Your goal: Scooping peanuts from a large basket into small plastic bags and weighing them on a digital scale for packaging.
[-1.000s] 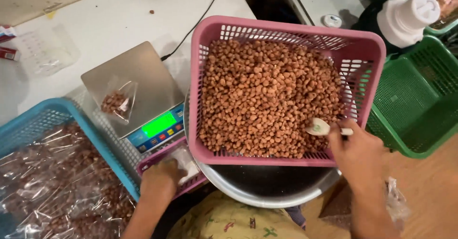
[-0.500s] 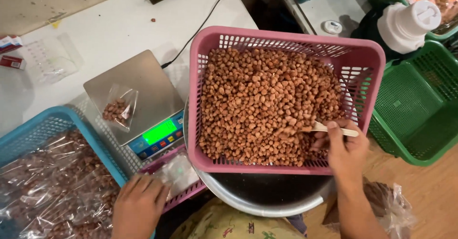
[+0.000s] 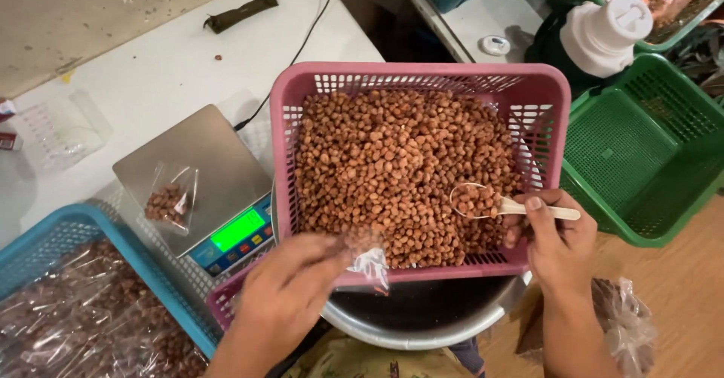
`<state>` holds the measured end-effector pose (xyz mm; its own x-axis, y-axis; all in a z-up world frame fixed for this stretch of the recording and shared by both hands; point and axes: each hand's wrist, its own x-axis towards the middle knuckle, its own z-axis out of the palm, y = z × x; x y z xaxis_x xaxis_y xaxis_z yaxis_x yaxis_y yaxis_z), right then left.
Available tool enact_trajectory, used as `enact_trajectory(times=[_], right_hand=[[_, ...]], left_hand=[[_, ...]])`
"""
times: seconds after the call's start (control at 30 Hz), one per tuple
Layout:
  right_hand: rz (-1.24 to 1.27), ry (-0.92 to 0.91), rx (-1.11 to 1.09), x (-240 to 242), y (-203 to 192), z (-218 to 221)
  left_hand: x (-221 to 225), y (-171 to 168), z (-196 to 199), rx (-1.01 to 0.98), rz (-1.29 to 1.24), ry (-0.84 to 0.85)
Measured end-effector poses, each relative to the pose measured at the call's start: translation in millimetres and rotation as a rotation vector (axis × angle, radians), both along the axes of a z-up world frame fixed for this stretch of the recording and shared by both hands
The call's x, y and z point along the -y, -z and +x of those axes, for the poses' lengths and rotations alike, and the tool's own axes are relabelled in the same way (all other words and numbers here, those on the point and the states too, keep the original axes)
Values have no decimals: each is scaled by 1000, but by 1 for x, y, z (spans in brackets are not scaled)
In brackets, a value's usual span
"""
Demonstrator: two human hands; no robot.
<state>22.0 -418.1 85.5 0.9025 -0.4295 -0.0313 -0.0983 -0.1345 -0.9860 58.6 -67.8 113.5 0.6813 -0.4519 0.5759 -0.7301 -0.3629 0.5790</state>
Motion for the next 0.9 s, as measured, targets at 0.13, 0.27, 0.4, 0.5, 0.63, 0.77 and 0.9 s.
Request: enact_trajectory(times=[0.13,0.27,0.4,0.5,0.63,0.77,0.9], right_hand=[[-28,-6,16,0,-7,0],[-133,-60,-74,-2,-13,6],[-59,-45,-65,2,-6,8],[89,-89,24,9,2,7],[172,-103,43,6,-10,17],[-62,-261,100,-11,-26,34],[-513,-457,431,-22,-39,43]], left_hand=[[33,9,21,-287,-32,54],[56,16,30,-913,-235,-126],[67,21,32,-1277,-545,-225],[70,33,32,-1158,-558,-146],[77,31,35,-1177,-487,-178],[84,27,35,-1033,-468,-36],[87,12,35,-1010,-458,81]])
